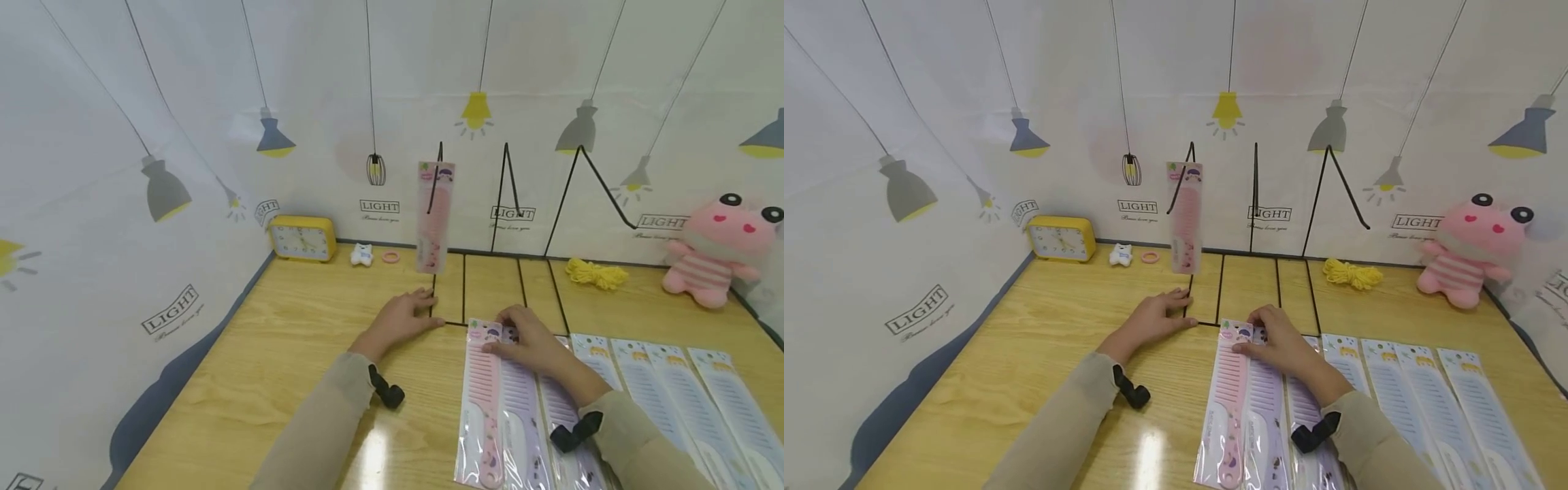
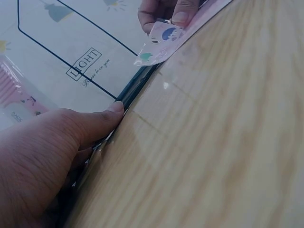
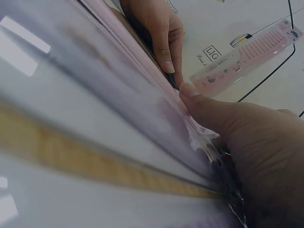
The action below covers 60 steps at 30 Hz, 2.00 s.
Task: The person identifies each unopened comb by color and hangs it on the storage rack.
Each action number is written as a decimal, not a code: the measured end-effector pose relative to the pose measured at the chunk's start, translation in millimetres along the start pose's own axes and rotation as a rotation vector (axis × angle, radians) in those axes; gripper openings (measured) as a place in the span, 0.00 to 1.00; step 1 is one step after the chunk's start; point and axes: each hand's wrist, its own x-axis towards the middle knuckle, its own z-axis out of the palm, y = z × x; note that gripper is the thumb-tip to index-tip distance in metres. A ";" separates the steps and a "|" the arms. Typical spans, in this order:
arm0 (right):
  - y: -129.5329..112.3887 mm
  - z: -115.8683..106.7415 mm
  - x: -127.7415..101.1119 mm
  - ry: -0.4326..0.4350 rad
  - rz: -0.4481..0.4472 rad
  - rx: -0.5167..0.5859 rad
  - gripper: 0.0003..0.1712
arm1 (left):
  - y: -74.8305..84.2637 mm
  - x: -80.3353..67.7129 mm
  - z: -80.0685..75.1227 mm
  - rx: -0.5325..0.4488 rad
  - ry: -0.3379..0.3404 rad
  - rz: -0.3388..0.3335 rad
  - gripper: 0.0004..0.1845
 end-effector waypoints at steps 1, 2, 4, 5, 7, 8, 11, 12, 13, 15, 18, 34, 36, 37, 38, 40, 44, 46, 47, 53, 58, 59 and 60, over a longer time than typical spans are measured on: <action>0.9 0.5 -0.8 0.007 -0.004 0.005 0.29 | 0.1 0.1 0.8 -0.001 -0.003 0.003 0.36; 1.3 0.6 -1.8 0.010 -0.011 0.005 0.28 | 0.3 0.1 1.6 0.002 -0.006 0.005 0.37; 2.5 1.0 -3.0 0.017 -0.034 -0.003 0.25 | 0.3 0.1 2.9 0.010 -0.005 0.006 0.37; 2.9 1.0 -3.2 0.017 -0.045 -0.007 0.24 | 0.4 0.1 3.2 0.013 -0.004 0.005 0.37; 3.4 1.0 -2.9 0.013 -0.066 -0.013 0.22 | 0.8 -0.1 3.1 0.016 -0.003 -0.003 0.37; 3.4 0.9 -2.5 0.012 -0.075 -0.017 0.22 | 0.9 -0.1 2.8 0.016 -0.003 -0.005 0.37; 3.4 1.2 -1.0 0.015 -0.085 -0.020 0.21 | 1.5 -0.2 1.7 0.021 -0.002 -0.010 0.37; 3.4 1.4 -0.6 0.018 -0.089 -0.020 0.20 | 1.7 -0.4 1.3 0.022 -0.002 -0.013 0.37; 3.5 1.7 -0.4 0.020 -0.093 -0.019 0.19 | 1.8 -0.6 1.0 0.025 -0.003 -0.015 0.37; 3.4 2.6 -0.5 0.026 -0.106 -0.021 0.16 | 2.1 -1.4 0.5 0.021 -0.005 -0.019 0.36; 4.4 2.7 -1.8 0.048 -0.146 -0.030 0.11 | 3.1 -1.5 0.4 0.014 -0.014 -0.018 0.36; -6.7 -3.3 -4.4 0.185 0.108 0.146 0.17 | 3.2 -3.8 -1.1 0.014 -0.012 -0.006 0.37; -8.4 -3.7 -3.7 0.191 0.184 0.192 0.18 | 3.8 -4.2 -1.2 0.008 -0.010 -0.007 0.37; -9.2 -3.9 -3.0 0.193 0.231 0.236 0.19 | 4.3 -4.4 -1.7 0.005 -0.010 -0.009 0.37; -9.8 -4.2 -2.1 0.194 0.277 0.277 0.21 | 4.8 -4.5 -2.1 0.002 -0.010 -0.011 0.36; -10.4 -4.8 -0.2 0.197 0.356 0.358 0.24 | 5.0 -4.0 -2.6 0.006 -0.011 -0.012 0.36; -11.6 -5.5 1.4 0.221 0.454 0.495 0.29 | 5.8 -3.8 -3.3 0.012 -0.016 -0.014 0.36; -12.9 -5.8 1.2 0.234 0.478 0.535 0.30 | 6.1 -4.0 -3.3 0.010 -0.016 -0.011 0.36; -13.8 -6.0 0.9 0.242 0.487 0.558 0.31 | 6.3 -4.2 -3.2 0.008 -0.014 -0.008 0.36; -19.1 -10.3 0.2 0.261 0.525 0.596 0.32 | 5.1 -2.7 -1.7 0.015 -0.001 0.003 0.36; -23.6 -13.3 1.2 0.263 0.549 0.588 0.31 | 4.7 -2.5 -2.2 0.009 -0.001 0.006 0.36; -24.2 -13.7 1.5 0.262 0.553 0.585 0.31 | 4.8 -2.5 -2.4 0.006 -0.002 0.006 0.37; -25.0 -14.2 1.7 0.261 0.554 0.586 0.31 | 4.8 -2.5 -2.5 0.003 -0.002 0.006 0.36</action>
